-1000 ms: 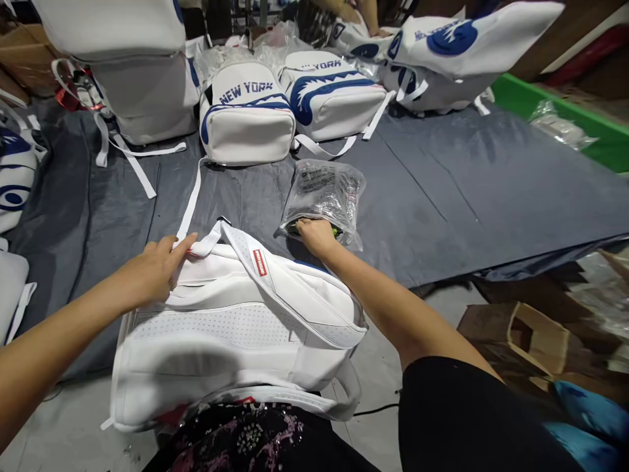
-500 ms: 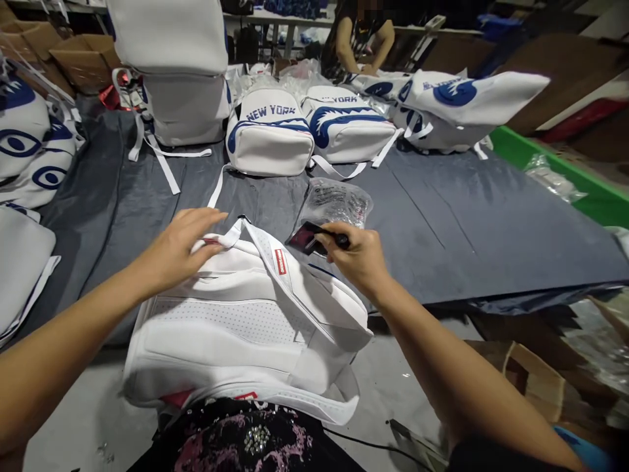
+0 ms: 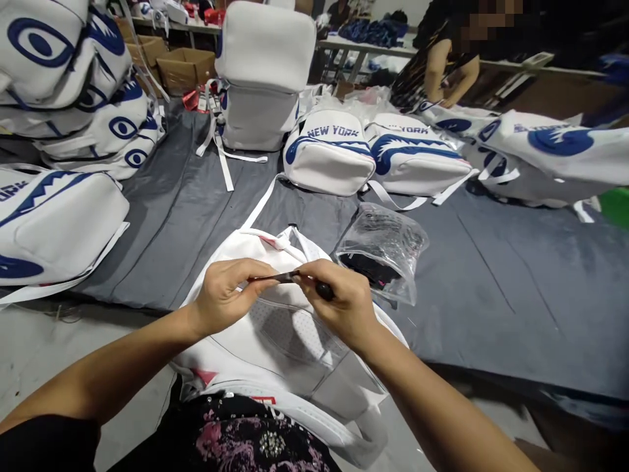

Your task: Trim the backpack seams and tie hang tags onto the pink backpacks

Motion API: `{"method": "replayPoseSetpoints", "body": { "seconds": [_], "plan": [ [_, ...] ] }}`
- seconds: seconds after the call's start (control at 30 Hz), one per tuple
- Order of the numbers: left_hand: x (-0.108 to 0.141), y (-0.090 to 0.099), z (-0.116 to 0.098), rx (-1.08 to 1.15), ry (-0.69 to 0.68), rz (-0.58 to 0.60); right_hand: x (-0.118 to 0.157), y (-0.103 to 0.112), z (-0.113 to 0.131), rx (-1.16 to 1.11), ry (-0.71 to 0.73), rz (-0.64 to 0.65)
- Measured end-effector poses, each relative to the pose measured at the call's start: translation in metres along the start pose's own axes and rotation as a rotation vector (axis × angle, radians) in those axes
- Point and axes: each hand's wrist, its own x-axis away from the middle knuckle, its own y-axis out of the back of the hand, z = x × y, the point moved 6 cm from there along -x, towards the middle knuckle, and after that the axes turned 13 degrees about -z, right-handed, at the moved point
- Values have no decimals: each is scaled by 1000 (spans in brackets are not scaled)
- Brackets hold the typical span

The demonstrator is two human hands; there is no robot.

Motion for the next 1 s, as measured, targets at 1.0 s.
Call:
{"method": "replayPoseSetpoints", "body": {
  "seconds": [1.0],
  "plan": [
    [59, 35, 51, -410, 136, 213, -8, -104, -21, 388, 6, 962]
  ]
}}
